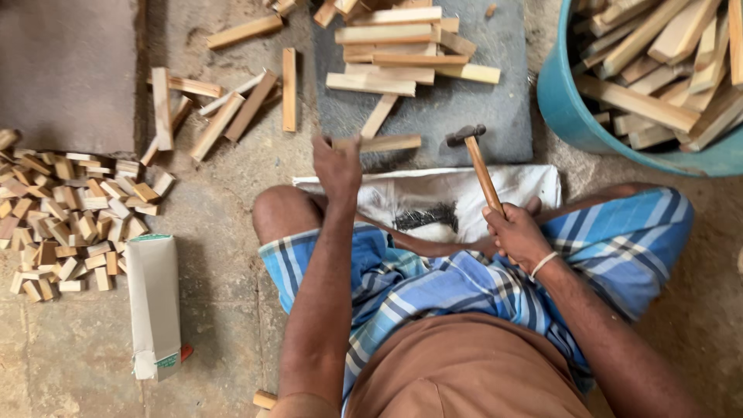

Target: The person sits on the floor and repeatedly picks up small wooden pieces, places them on a work surface, and hammers nails into them to join the pieces. Finished frames are set aside, and additional wood pieces are drawn from a nearby bucket.

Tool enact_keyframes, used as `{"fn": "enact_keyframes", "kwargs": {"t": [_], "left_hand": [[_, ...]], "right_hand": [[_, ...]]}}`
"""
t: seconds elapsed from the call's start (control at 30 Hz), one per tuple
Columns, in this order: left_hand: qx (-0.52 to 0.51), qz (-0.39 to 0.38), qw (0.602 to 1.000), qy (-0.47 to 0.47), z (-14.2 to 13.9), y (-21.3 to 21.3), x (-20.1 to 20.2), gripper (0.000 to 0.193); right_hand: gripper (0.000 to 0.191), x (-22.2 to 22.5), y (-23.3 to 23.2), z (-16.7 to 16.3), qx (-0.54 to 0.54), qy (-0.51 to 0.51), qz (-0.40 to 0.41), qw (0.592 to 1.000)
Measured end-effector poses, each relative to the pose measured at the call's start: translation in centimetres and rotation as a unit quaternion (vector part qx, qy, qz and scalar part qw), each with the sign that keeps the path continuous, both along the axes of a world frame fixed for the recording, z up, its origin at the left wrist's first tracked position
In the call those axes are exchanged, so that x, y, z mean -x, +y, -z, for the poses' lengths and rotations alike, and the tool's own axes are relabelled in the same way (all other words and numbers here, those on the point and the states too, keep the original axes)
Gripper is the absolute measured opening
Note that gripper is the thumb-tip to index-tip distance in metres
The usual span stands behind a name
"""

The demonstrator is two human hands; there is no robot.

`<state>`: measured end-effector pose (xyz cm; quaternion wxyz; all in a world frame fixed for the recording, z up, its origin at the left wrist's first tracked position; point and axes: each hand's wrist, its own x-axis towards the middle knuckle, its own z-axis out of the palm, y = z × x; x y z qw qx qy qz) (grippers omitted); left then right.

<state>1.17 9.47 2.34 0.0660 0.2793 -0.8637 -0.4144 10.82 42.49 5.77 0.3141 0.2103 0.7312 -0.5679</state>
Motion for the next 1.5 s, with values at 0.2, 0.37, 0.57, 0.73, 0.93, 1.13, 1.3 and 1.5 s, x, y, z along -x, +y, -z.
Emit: {"fn": "enact_keyframes", "kwargs": {"t": [0.2,0.37,0.57,0.73,0.93,1.13,1.3,1.5], "left_hand": [[0.329,0.085,0.932,0.125,4.1,1.0,-2.0,0.065],[0.2,0.474,0.855,0.064,6.9,8.6,-5.2,0.019],[0.138,0.553,0.822,-0.017,6.9,10.9,-8.1,0.013],[0.127,0.532,0.837,0.002,4.8,9.8,-7.8,0.018],[0.122,0.475,0.871,-0.008,4.3,9.5,-8.0,0.007],[0.046,0.38,0.921,0.074,4.3,8.2,-6.6,0.039],[0.043,0.241,0.968,0.051,2.9,5.6,-3.9,0.032],[0.03,0.216,0.97,0.11,2.8,2.4,-3.4,0.026]], "right_hand": [[0.036,0.4,-0.7,-0.2,-0.032,0.026,-0.014,0.999],[0.027,0.5,-2.3,0.7,0.027,-0.052,-0.004,0.998],[0.032,-0.8,-3.0,2.0,0.058,0.003,-0.068,0.996],[0.024,-0.7,-2.2,1.5,0.083,-0.041,-0.011,0.996],[0.029,-0.5,-1.9,1.6,0.088,-0.037,-0.009,0.995],[0.026,-0.6,-1.8,3.7,0.086,-0.047,0.007,0.995],[0.027,-0.4,-1.3,4.6,0.113,-0.037,0.01,0.993],[0.024,-0.8,-1.3,5.4,0.102,-0.044,0.018,0.994]]}}
